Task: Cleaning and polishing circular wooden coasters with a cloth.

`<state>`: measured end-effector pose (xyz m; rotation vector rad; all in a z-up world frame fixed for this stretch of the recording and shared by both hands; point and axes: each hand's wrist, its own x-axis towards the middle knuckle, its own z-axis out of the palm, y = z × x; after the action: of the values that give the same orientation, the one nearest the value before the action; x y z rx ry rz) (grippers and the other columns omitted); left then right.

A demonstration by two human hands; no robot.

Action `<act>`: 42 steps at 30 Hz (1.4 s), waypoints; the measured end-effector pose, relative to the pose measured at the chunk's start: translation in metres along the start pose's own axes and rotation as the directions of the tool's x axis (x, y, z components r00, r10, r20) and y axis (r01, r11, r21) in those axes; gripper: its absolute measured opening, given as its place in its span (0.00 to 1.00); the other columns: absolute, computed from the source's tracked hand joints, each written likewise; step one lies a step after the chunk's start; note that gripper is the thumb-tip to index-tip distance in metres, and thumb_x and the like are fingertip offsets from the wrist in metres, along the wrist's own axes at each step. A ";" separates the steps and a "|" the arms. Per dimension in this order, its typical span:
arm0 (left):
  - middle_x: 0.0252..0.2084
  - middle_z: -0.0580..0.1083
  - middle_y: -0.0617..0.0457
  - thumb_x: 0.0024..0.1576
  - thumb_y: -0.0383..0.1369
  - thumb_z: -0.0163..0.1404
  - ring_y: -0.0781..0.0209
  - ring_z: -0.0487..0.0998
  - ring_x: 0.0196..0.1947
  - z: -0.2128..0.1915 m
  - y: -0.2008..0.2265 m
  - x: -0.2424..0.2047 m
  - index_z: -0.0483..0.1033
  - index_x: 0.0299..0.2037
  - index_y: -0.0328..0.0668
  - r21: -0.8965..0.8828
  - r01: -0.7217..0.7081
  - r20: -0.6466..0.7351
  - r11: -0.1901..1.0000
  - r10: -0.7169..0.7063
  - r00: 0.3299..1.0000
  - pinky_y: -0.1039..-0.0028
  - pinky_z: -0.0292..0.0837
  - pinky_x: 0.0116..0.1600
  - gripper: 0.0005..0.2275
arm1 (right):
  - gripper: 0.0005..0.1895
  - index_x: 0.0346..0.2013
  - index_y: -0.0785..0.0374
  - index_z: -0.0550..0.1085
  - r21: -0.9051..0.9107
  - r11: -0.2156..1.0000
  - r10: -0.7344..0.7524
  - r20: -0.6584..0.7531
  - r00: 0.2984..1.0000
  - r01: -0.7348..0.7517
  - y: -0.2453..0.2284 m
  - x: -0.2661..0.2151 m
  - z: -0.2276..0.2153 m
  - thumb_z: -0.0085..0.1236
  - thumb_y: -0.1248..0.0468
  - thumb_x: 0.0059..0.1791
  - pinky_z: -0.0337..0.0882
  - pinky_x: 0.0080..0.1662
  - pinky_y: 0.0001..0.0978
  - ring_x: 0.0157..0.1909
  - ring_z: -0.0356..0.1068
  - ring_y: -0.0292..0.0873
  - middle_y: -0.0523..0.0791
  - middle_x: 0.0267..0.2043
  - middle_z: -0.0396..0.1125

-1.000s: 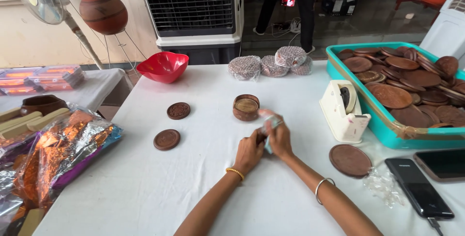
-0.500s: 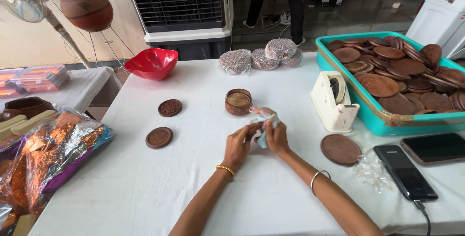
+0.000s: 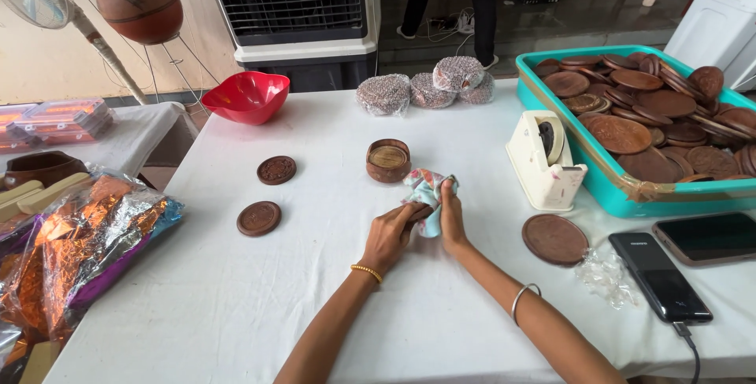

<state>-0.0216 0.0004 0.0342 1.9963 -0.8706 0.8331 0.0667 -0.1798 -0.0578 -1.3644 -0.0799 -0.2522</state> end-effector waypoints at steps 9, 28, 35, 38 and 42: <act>0.53 0.78 0.39 0.59 0.18 0.44 0.35 0.79 0.44 0.002 0.003 0.008 0.67 0.60 0.38 -0.138 0.243 -0.098 0.960 -0.257 0.961 0.55 0.77 0.45 0.18 | 0.31 0.67 0.62 0.59 -0.252 0.943 -0.262 -0.149 0.954 0.219 -0.094 -0.042 0.032 0.37 0.45 0.57 0.68 0.55 0.33 0.55 0.68 0.40 0.47 0.58 0.66; 0.50 0.77 0.38 0.58 0.17 0.46 0.39 0.80 0.48 0.000 0.011 -0.001 0.66 0.62 0.40 -0.094 0.060 0.101 0.994 -0.051 0.994 0.59 0.78 0.50 0.21 | 0.37 0.54 0.61 0.71 0.359 0.901 0.125 0.327 0.937 -0.246 -0.048 -0.013 0.015 0.37 0.33 0.52 0.73 0.48 0.32 0.45 0.72 0.39 0.45 0.44 0.72; 0.37 0.81 0.42 0.55 0.34 0.57 0.44 0.82 0.35 -0.007 0.019 0.007 0.77 0.47 0.41 0.182 0.390 0.077 0.903 -0.408 0.910 0.60 0.77 0.38 0.12 | 0.30 0.50 0.66 0.74 -0.267 0.964 -0.014 -0.039 0.999 0.003 -0.050 -0.018 0.018 0.46 0.40 0.57 0.71 0.47 0.34 0.43 0.70 0.40 0.47 0.41 0.72; 0.33 0.81 0.40 0.56 0.38 0.59 0.46 0.83 0.31 -0.003 0.000 0.002 0.76 0.45 0.35 0.032 0.479 0.064 0.877 -0.481 0.875 0.63 0.77 0.38 0.15 | 0.27 0.55 0.62 0.72 -0.367 0.925 -0.144 -0.092 0.985 0.101 -0.068 -0.027 0.024 0.47 0.42 0.56 0.70 0.51 0.34 0.48 0.71 0.41 0.48 0.46 0.72; 0.31 0.81 0.38 0.58 0.36 0.57 0.49 0.84 0.30 -0.001 0.001 0.004 0.78 0.46 0.32 -0.205 0.618 0.050 0.759 -0.622 0.781 0.65 0.78 0.38 0.14 | 0.26 0.64 0.60 0.65 -0.312 0.913 -0.327 -0.170 0.929 0.264 -0.093 -0.040 0.030 0.47 0.49 0.56 0.65 0.61 0.35 0.62 0.66 0.45 0.50 0.62 0.65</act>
<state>-0.0205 0.0001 0.0378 1.8964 -0.2165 0.3527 0.0100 -0.1620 0.0297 -1.6002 -0.0691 -0.6931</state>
